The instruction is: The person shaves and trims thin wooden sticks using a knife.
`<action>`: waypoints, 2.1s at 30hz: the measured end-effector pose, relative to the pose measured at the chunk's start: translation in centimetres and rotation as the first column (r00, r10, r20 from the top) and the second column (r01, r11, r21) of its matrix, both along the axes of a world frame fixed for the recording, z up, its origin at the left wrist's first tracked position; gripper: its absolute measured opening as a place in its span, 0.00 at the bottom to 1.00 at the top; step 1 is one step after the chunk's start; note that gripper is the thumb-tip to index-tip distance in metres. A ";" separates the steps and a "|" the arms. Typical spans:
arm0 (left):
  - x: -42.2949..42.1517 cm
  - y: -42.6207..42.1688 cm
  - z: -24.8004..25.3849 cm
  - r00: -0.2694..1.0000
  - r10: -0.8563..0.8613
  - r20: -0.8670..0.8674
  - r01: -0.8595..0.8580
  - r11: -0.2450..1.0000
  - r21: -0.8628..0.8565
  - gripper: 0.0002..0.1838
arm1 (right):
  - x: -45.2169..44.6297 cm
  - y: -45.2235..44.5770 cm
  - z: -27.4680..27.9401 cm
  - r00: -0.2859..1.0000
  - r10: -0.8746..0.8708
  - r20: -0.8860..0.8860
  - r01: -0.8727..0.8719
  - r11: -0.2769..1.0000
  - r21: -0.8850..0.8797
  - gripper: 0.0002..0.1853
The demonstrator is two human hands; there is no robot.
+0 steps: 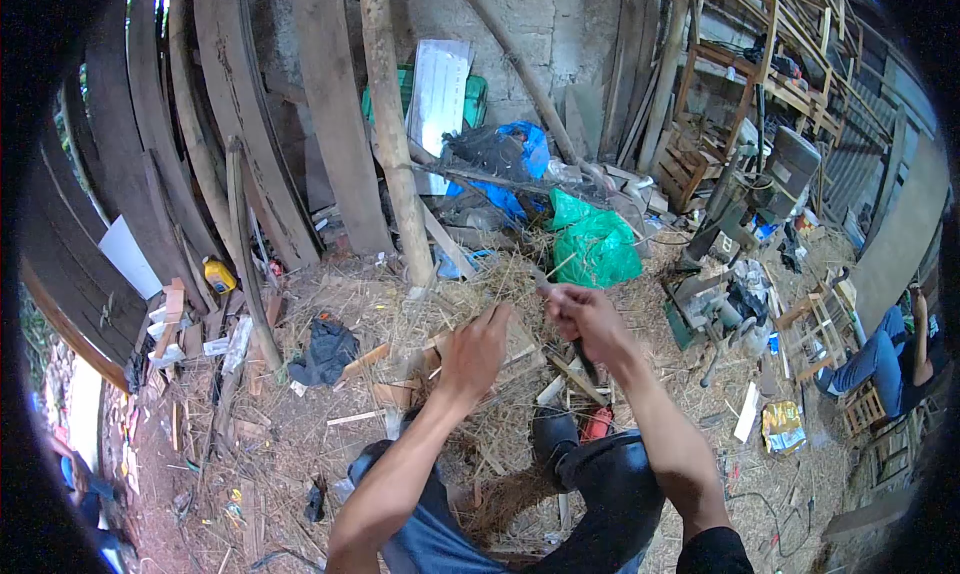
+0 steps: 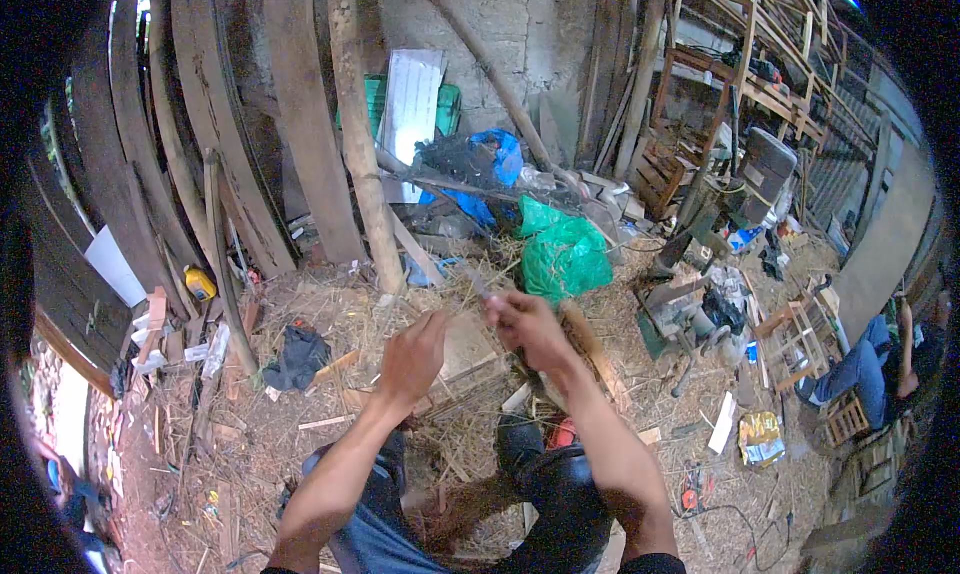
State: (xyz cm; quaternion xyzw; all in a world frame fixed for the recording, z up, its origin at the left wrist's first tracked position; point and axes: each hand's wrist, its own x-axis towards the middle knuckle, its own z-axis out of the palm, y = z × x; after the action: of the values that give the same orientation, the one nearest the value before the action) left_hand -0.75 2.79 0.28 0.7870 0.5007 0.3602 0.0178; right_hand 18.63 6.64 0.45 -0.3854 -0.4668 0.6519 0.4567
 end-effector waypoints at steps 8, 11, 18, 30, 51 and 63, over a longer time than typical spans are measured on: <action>0.5 -0.4 -0.2 0.993 -0.062 0.099 0.067 0.997 -0.048 0.04 | -2.1 -0.1 -0.1 0.995 0.097 -0.009 -0.097 0.995 -0.029 0.10; 0.3 -0.3 -0.3 0.976 -0.113 0.184 0.130 0.988 -0.083 0.06 | -1.6 0.0 0.3 0.992 0.113 0.059 -0.110 0.993 -0.052 0.12; 0.7 -0.9 0.8 0.971 -0.061 0.231 0.113 0.969 -0.219 0.09 | -1.0 0.9 -0.1 0.982 0.083 0.169 -0.086 0.996 0.009 0.12; -3.3 -0.1 0.1 0.911 -0.014 0.412 0.098 0.978 -0.183 0.09 | 5.2 1.9 -1.6 0.929 -0.358 0.092 0.347 0.931 0.114 0.12; 1.0 0.1 0.1 0.937 -0.034 0.349 0.150 0.938 -0.313 0.11 | -0.6 1.3 -0.5 0.981 0.035 0.189 -0.057 0.992 0.108 0.13; 0.7 0.9 -1.1 0.955 -0.015 0.296 0.115 0.939 -0.324 0.11 | -0.6 0.6 0.0 0.946 0.015 0.325 -0.057 0.991 0.118 0.14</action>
State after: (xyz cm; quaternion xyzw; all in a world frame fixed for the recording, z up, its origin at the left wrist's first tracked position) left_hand -0.05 3.64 -0.83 0.7272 0.5204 0.3795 0.2373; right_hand 18.02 7.21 0.43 -0.4489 -0.5825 0.5573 0.3855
